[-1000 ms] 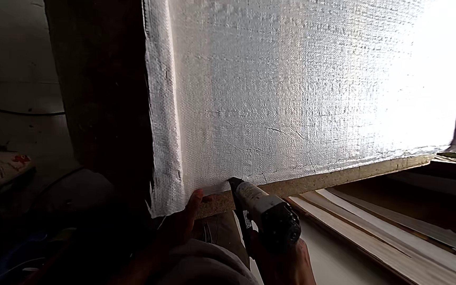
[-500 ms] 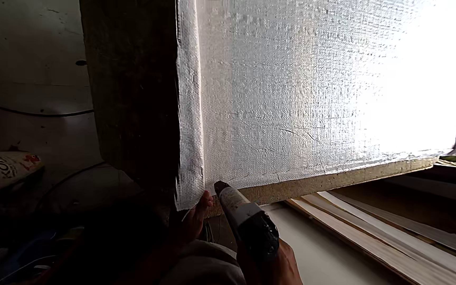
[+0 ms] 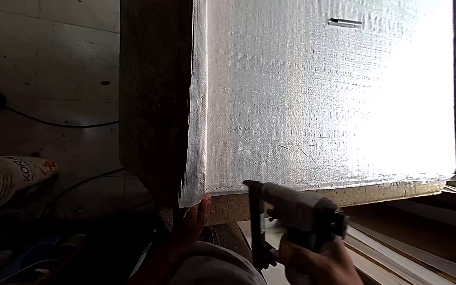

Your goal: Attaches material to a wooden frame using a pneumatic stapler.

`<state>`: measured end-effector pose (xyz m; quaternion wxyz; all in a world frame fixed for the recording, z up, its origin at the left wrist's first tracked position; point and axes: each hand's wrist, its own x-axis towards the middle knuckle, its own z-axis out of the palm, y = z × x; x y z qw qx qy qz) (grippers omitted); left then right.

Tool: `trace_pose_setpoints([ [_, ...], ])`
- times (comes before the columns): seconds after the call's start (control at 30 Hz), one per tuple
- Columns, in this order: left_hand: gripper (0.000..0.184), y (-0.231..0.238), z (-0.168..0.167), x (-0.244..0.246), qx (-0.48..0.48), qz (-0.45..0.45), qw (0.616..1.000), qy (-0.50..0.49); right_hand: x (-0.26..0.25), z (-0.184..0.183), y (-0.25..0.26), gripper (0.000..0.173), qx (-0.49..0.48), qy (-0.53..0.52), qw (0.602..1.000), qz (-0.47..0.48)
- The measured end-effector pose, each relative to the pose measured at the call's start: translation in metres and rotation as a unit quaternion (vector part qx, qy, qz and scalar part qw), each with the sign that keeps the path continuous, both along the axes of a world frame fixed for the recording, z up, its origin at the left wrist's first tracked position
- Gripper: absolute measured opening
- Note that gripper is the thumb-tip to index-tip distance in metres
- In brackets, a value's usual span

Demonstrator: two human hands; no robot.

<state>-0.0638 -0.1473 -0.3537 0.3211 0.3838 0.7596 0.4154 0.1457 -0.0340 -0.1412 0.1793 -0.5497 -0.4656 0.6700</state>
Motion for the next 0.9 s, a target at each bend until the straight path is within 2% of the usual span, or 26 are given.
trace_pose_setpoints([
  [0.07,0.041,0.003,-0.003,0.004,0.000,0.021,0.999,0.045,0.045,0.003,0.023,0.063,-0.074,0.146,0.986,0.044],
  [0.13,0.043,0.006,-0.005,0.007,-0.004,0.039,0.995,0.087,0.075,-0.001,0.042,0.074,-0.090,0.249,0.956,0.123],
  [0.2,0.040,0.006,-0.008,0.008,-0.008,0.061,0.992,0.110,0.092,-0.008,0.049,0.071,-0.102,0.315,0.926,0.182],
  [0.23,0.039,0.005,-0.010,0.007,-0.006,0.079,0.989,0.124,0.095,-0.007,0.048,0.061,-0.097,0.307,0.926,0.198],
  [0.3,0.041,0.007,-0.007,0.000,0.008,0.122,0.978,0.169,0.087,-0.003,0.037,0.038,-0.028,0.186,0.959,0.211],
  [0.33,0.047,0.009,0.001,-0.004,0.003,0.140,0.972,0.190,0.074,-0.001,0.031,0.033,0.056,0.116,0.960,0.249],
  [0.37,0.055,0.011,0.009,-0.007,-0.004,0.155,0.965,0.212,0.060,-0.004,0.026,0.043,0.163,0.047,0.934,0.314],
  [0.4,0.058,0.012,0.014,-0.008,-0.012,0.165,0.960,0.226,0.050,-0.015,0.017,0.059,0.270,-0.019,0.885,0.378],
  [0.43,0.059,0.010,0.017,-0.008,-0.022,0.170,0.959,0.227,0.043,-0.031,0.005,0.066,0.364,-0.088,0.821,0.430],
  [0.5,0.057,0.009,0.023,-0.009,-0.052,0.168,0.962,0.210,0.035,-0.069,-0.013,0.059,0.508,-0.177,0.697,0.473],
  [0.53,0.057,0.010,0.028,-0.009,-0.078,0.160,0.963,0.201,0.031,-0.085,-0.017,0.052,0.545,-0.198,0.654,0.486],
  [0.57,0.057,0.011,0.032,-0.009,-0.104,0.150,0.963,0.199,0.027,-0.096,-0.020,0.048,0.562,-0.209,0.626,0.499],
  [0.63,0.056,0.011,0.033,-0.007,-0.104,0.143,0.960,0.217,0.019,-0.112,-0.024,0.049,0.563,-0.211,0.601,0.527],
  [0.73,0.054,0.010,0.025,-0.004,-0.049,0.164,0.952,0.255,0.008,-0.126,-0.026,0.053,0.562,-0.212,0.586,0.543],
  [0.83,0.053,0.006,0.018,-0.001,-0.036,0.170,0.953,0.247,0.004,-0.134,-0.030,0.054,0.582,-0.233,0.571,0.530],
  [0.9,0.062,0.006,0.012,0.000,-0.020,0.186,0.956,0.228,0.003,-0.136,-0.033,0.053,0.582,-0.250,0.567,0.527],
])
